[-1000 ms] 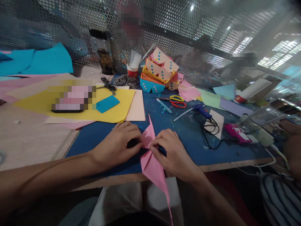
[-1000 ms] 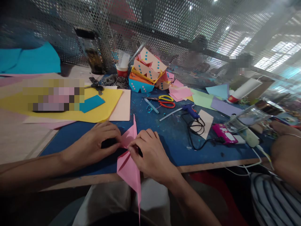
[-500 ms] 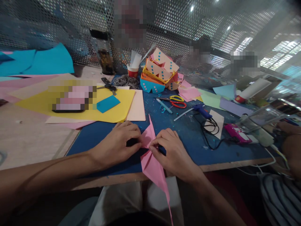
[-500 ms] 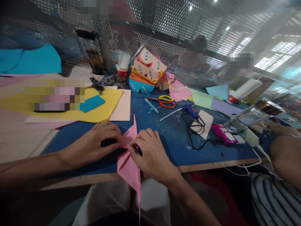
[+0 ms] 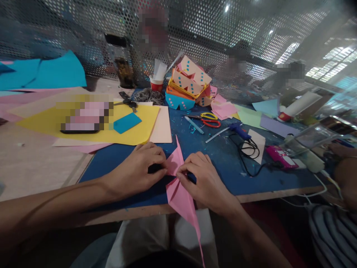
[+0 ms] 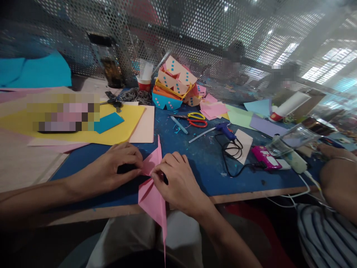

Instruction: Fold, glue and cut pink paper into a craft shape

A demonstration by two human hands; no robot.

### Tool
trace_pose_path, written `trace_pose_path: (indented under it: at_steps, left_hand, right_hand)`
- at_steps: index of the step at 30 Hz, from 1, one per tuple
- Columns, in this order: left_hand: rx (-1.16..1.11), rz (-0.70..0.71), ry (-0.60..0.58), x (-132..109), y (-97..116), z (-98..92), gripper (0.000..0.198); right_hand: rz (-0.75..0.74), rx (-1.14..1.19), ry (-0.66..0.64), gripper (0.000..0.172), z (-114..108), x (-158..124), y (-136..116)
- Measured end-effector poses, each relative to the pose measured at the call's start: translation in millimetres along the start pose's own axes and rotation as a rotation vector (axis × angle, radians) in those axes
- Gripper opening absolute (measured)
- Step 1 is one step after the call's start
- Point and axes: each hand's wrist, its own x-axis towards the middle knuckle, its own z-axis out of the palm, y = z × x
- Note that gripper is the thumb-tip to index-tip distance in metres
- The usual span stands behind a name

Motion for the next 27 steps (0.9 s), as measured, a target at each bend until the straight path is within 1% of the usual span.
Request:
trace_pose_path:
  at_steps: [3, 12, 17, 22, 27]
  left_hand:
    - [-0.006, 0.003, -0.002, 0, 0, -1.0, 0.012]
    - [-0.004, -0.013, -0.06, 2, -1, -4.1, 0.011]
    - [0.036, -0.014, -0.037, 2, 0, 1.2, 0.013]
    - [0.07, 0.001, 0.009, 0, 1, 5.9, 0.008]
    - [0.061, -0.029, 0.036, -1, 1, 8.4, 0.007]
  right_hand:
    - [0.0, 0.003, 0.005, 0.012, 0, 0, 0]
    - [-0.004, 0.009, 0.006, 0.011, 1, -1, 1]
    - [0.004, -0.002, -0.004, 0.012, 0, -1, 0]
    - [-0.003, 0.005, 0.004, 0.011, 0, -1, 0]
    - [-0.001, 0.01, 0.008, 0.011, 0, -1, 0]
